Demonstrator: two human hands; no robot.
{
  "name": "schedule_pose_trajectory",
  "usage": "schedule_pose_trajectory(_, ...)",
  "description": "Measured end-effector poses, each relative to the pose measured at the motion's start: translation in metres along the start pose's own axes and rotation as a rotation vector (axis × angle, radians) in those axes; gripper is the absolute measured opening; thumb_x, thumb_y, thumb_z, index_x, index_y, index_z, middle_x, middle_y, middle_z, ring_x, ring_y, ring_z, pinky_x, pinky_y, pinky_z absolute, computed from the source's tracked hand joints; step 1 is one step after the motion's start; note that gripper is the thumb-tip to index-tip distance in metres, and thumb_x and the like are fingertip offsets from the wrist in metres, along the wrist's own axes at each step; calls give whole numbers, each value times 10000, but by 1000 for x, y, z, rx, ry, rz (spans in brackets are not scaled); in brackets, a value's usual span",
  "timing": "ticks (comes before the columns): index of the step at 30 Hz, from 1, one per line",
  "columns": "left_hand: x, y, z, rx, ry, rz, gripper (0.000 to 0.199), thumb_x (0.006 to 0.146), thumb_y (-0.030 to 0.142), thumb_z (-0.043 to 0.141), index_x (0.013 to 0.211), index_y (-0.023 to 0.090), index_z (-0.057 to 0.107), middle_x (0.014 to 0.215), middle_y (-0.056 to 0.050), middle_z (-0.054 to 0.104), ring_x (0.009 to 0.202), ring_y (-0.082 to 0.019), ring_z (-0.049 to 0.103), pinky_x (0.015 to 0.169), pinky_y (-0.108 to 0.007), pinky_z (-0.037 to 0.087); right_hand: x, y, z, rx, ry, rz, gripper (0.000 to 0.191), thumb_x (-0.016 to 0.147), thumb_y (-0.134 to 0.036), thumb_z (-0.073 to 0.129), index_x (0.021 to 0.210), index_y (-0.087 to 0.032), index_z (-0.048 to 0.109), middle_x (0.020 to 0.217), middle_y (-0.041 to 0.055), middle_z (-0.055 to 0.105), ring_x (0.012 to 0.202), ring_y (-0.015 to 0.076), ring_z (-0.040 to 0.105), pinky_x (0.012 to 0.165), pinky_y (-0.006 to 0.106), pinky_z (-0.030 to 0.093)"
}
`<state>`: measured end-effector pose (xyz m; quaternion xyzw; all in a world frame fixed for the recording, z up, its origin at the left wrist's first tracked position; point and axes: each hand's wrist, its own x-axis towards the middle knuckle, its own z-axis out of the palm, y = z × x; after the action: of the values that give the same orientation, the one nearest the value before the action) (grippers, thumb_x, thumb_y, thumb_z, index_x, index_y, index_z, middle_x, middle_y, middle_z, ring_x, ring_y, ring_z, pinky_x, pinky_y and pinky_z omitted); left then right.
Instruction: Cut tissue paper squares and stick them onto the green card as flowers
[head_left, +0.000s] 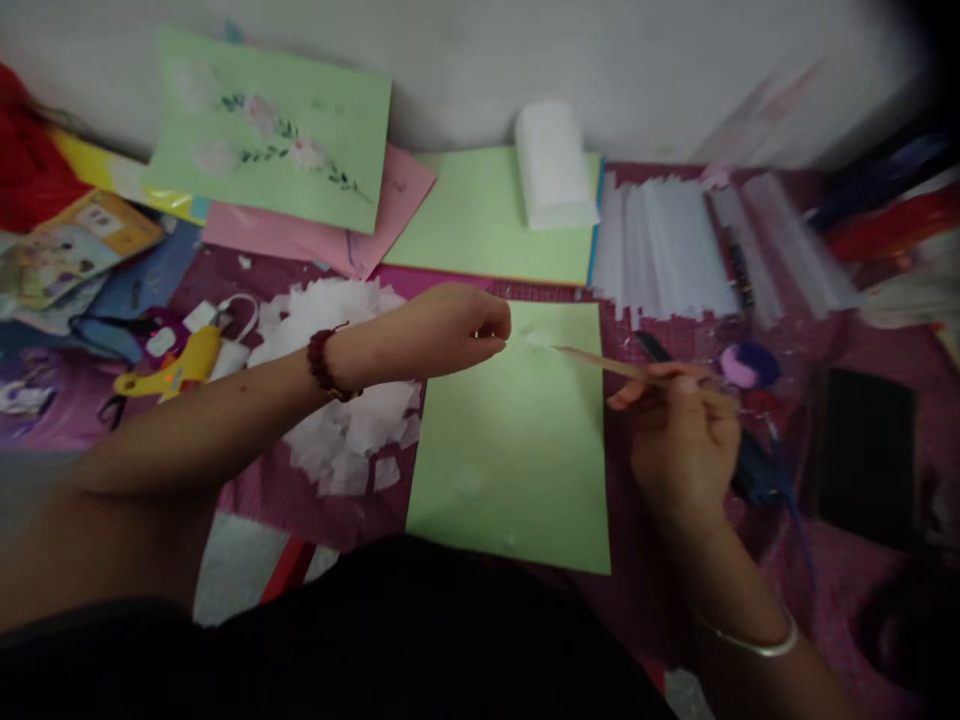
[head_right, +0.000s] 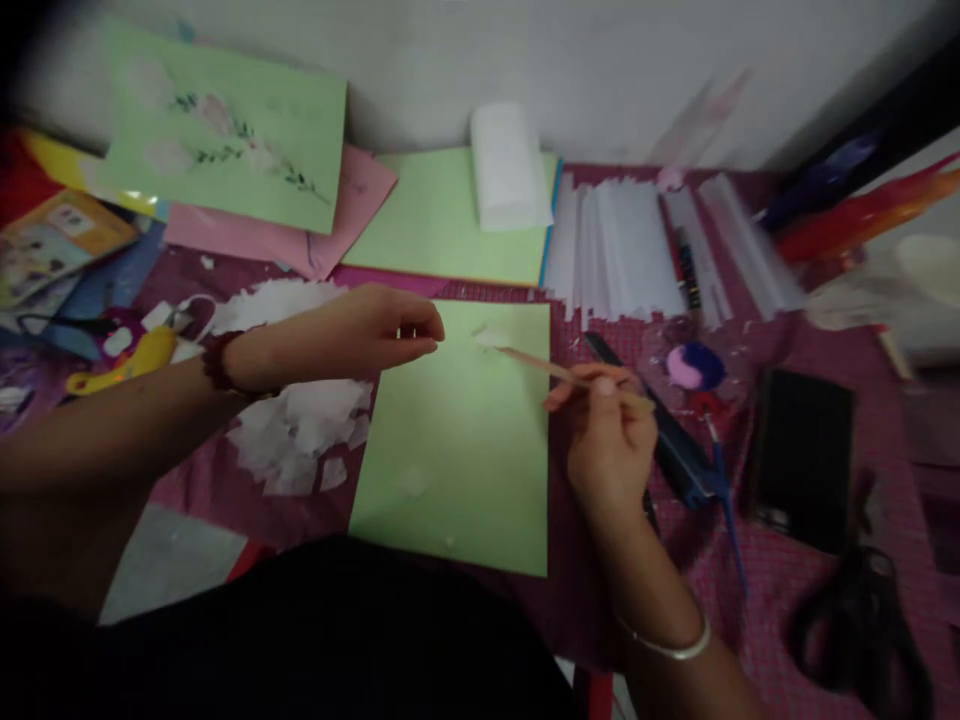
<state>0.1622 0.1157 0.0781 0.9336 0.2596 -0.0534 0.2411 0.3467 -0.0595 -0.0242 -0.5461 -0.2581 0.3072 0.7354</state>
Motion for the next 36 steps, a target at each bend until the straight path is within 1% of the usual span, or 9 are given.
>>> schedule_pose_trajectory(3, -40, 10, 15, -16, -130, 15, 170, 813, 146, 508, 803, 160, 677, 788, -19, 675, 693, -120, 577, 657, -232, 385, -1, 0, 0, 137, -26, 96, 185, 889, -362, 617, 806, -198, 635, 534, -34, 597, 513, 150, 571, 577, 300, 490)
schedule_pose_trajectory(6, -73, 16, 46, -56, -233, 5, 143, 843, 162, 521, 855, 162, 664, 863, -35, 683, 765, -142, 606, 698, -242, 418, -3, 0, -1, 162, -66, 162, 186, 876, -358, 623, 788, -194, 629, 515, -35, 588, 502, 146, 555, 547, 287, 471)
schedule_pose_trajectory(8, -88, 18, 68, -54, -236, -29, 166, 863, 210, 544, 985, 162, 647, 947, -53, 687, 833, -175, 624, 726, -268, 437, -6, 1, -1, 153, -82, 164, 189, 865, -364, 632, 783, -194, 629, 513, -36, 587, 495, 143, 544, 534, 282, 456)
schedule_pose_trajectory(11, -99, 20, 93, -1, -199, -85, 268, 880, 274, 566, 1110, 140, 592, 1033, -93, 672, 916, -228, 629, 760, -318, 457, -8, 4, 0, 125, -104, 156, 205, 853, -387, 644, 788, -194, 629, 522, -37, 592, 497, 140, 536, 531, 278, 440)
schedule_pose_trajectory(15, -98, 20, 105, 6, -171, -69, 327, 872, 213, 546, 1191, 140, 545, 1093, -111, 639, 976, -237, 612, 801, -332, 461, -10, 6, 1, 94, -122, 167, 227, 833, -417, 665, 792, -198, 621, 537, -38, 590, 504, 139, 535, 535, 280, 432)
schedule_pose_trajectory(18, -94, 20, 106, -40, -195, -17, 366, 831, 129, 520, 1190, 182, 561, 1071, -85, 623, 935, -208, 606, 779, -305, 454, -12, 6, 1, 71, -139, 161, 221, 842, -417, 660, 805, -204, 616, 551, -37, 587, 517, 136, 534, 546, 282, 425)
schedule_pose_trajectory(24, -78, 16, 91, -241, -247, 36, 108, 746, 84, 523, 733, 157, 601, 877, -36, 590, 722, -116, 537, 674, -241, 428, -12, 7, -3, -15, -152, 130, 207, 904, -421, 585, 820, -234, 611, 570, -48, 575, 525, 136, 528, 533, 276, 420)
schedule_pose_trajectory(31, -18, 4, 49, -663, 61, -268, 7, 731, 138, 586, 737, 141, 589, 637, 23, 549, 549, -70, 457, 491, -197, 333, -8, 9, -8, -8, -49, 50, 178, 932, -367, 560, 850, -211, 589, 630, -49, 583, 539, 120, 548, 526, 251, 455)
schedule_pose_trajectory(36, 24, 1, 43, -754, 125, -298, 75, 753, 106, 587, 697, 138, 549, 601, 36, 527, 505, -50, 463, 486, -187, 369, -4, 8, -12, -31, -26, 41, 176, 939, -362, 550, 867, -208, 595, 650, -43, 586, 553, 120, 558, 541, 257, 467)
